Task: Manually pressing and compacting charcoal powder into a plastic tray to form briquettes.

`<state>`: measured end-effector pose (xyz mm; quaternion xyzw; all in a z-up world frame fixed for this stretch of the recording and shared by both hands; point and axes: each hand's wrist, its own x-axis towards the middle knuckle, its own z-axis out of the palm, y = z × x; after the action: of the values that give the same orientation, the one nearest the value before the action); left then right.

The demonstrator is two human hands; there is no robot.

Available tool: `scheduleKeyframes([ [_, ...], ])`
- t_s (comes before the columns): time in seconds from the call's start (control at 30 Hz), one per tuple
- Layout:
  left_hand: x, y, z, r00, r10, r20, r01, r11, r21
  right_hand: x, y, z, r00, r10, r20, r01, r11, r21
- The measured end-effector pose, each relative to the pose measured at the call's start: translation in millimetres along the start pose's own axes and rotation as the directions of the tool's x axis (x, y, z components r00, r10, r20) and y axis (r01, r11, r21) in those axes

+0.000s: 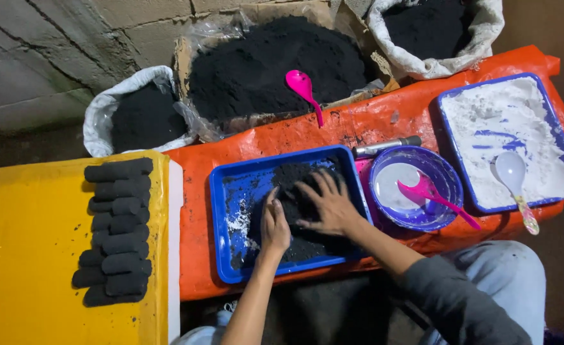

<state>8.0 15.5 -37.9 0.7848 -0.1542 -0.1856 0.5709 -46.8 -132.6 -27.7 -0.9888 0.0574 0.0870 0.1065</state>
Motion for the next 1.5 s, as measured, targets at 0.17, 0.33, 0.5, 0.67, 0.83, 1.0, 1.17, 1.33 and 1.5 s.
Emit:
scheduleKeyframes([
  [0.17, -4.7, -10.6, 8.9, 0.999, 0.033, 0.04, -0.042, 0.966, 0.254, -17.2, 2.9, 7.4, 0.97, 0.242, -0.024, -0.222, 0.922, 0.316],
  [0.33, 9.2, -9.5, 13.4, 0.999, 0.031, 0.027, -0.032, 0.998, 0.055, 12.3, 13.8, 36.3, 0.909, 0.348, -0.229, -0.15, 0.786, 0.6],
  [0.5, 25.3, -16.4, 25.8, 0.983, 0.106, 0.153, -0.094, 0.992, -0.08, 52.1, 24.6, 57.5, 0.935, 0.09, -0.344, 0.11, 0.846, 0.521],
  [0.67, 21.9, -7.7, 23.6, 0.987, 0.054, 0.149, -0.005, 0.951, -0.31, 18.6, 3.2, 41.4, 0.98, -0.116, -0.164, 0.147, 0.97, 0.193],
  [0.83, 9.3, 5.6, 16.4, 0.971, 0.137, 0.198, -0.087, 0.966, -0.244, -1.6, -6.7, 44.0, 0.996, -0.089, 0.019, 0.09, 0.995, -0.052],
  [1.0, 24.6, -18.1, 10.0, 0.989, 0.124, 0.076, -0.129, 0.99, 0.052, 22.4, -6.0, 48.9, 0.994, -0.001, -0.113, 0.004, 1.0, 0.024],
  [1.17, 28.9, -11.7, 17.3, 0.994, 0.017, 0.108, 0.004, 0.982, -0.188, 46.6, -2.3, 48.5, 0.98, -0.051, -0.191, 0.065, 0.995, 0.069],
  [1.33, 5.7, 2.7, 28.1, 0.999, -0.05, -0.019, 0.046, 0.981, -0.19, 66.0, 15.0, 52.9, 0.985, -0.076, -0.156, 0.1, 0.984, 0.151],
  [1.5, -16.1, 87.7, -2.5, 0.943, -0.282, 0.175, 0.209, 0.914, 0.349, 72.6, -15.4, 11.0, 0.963, -0.108, -0.246, 0.215, 0.859, 0.465],
])
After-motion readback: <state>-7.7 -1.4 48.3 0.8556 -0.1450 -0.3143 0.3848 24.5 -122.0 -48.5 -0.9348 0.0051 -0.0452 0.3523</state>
